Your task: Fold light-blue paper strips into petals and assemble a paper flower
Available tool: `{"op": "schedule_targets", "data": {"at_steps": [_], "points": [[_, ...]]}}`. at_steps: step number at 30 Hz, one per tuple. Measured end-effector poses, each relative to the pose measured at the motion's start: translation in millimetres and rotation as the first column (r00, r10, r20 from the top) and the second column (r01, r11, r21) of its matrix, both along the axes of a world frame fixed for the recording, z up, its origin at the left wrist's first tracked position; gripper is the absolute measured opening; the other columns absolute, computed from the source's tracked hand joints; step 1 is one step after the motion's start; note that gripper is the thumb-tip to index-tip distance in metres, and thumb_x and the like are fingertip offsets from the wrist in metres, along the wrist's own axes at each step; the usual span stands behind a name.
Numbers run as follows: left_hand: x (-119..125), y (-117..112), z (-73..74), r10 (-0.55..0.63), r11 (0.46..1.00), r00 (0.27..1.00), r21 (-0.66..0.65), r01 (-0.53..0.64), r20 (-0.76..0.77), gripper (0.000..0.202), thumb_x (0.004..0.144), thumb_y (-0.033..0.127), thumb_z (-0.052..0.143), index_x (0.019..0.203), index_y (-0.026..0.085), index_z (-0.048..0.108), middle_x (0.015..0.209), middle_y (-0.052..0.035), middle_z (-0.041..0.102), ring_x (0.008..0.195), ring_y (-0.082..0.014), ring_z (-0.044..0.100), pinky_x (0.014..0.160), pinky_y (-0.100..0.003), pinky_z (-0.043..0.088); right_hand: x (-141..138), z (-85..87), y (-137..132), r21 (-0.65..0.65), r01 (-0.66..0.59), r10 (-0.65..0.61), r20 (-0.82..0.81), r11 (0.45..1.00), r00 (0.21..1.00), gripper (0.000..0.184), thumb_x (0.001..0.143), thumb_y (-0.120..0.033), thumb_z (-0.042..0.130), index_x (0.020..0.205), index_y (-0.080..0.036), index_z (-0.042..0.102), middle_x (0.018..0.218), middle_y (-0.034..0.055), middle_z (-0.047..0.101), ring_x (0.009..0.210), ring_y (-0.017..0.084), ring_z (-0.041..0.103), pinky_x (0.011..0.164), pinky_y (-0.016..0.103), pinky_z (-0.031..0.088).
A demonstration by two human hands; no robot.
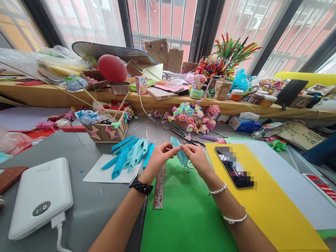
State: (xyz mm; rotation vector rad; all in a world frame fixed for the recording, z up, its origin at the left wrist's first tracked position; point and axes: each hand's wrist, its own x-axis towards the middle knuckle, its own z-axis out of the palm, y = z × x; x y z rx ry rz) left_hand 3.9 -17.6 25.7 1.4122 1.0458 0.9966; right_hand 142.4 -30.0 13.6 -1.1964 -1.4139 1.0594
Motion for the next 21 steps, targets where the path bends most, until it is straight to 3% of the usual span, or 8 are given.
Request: {"op": "schedule_targets", "data": {"at_steps": [7,14,18,21], "points": [[1.3,-0.1,1.2,0.008,1.0,0.999,-0.027,-0.007,0.036,0.028,0.063,0.035,0.06,0.082,0.014,0.054,0.073,-0.0003,0.056,0.07,-0.0125,0.052,0.06,-0.022,0.044,-0.9,-2.7,1.7,-0.007,-0.013,0.013,-0.006,1.0,1.0,0.037,0.073,-0.048,0.047,0.055,-0.016,0.049,0.049,-0.0048,0.036,0.046,0.008,0.032,0.044,0.021,0.026],[-1.2,0.8,0.1,0.038,0.998,0.999,0.045,-0.038,0.019,0.021,0.064,0.032,0.059,0.06,0.014,0.049,0.057,0.005,0.044,0.058,-0.0076,0.044,0.055,-0.019,0.038,1.0,3.4,-1.4,0.043,-0.061,0.054,0.148,0.997,0.988,0.027,0.068,-0.041,0.058,0.069,-0.014,0.059,0.06,-0.0011,0.052,0.054,0.009,0.043,0.05,0.02,0.032],[-2.3,2.1,-1.8,0.041,0.999,0.997,0.011,-0.041,0.067,0.026,0.064,0.034,0.06,0.055,0.015,0.043,0.054,0.0066,0.039,0.055,-0.0065,0.041,0.056,-0.018,0.039,1.7,2.0,-0.4,0.068,-0.042,0.03,0.156,0.997,0.987,0.034,0.076,-0.042,0.047,0.06,-0.014,0.056,0.052,-0.0024,0.044,0.049,0.009,0.038,0.046,0.02,0.03],[-1.4,1.5,-1.0,0.037,0.999,0.996,-0.024,-0.036,0.078,0.023,0.064,0.034,0.059,0.061,0.015,0.047,0.059,0.0055,0.044,0.059,-0.0069,0.045,0.058,-0.018,0.041,2.0,0.3,0.5,0.103,0.001,-0.02,0.19,0.995,0.982,0.035,0.077,-0.04,0.045,0.056,-0.015,0.055,0.049,-0.0024,0.043,0.049,0.009,0.039,0.046,0.021,0.031]]}}
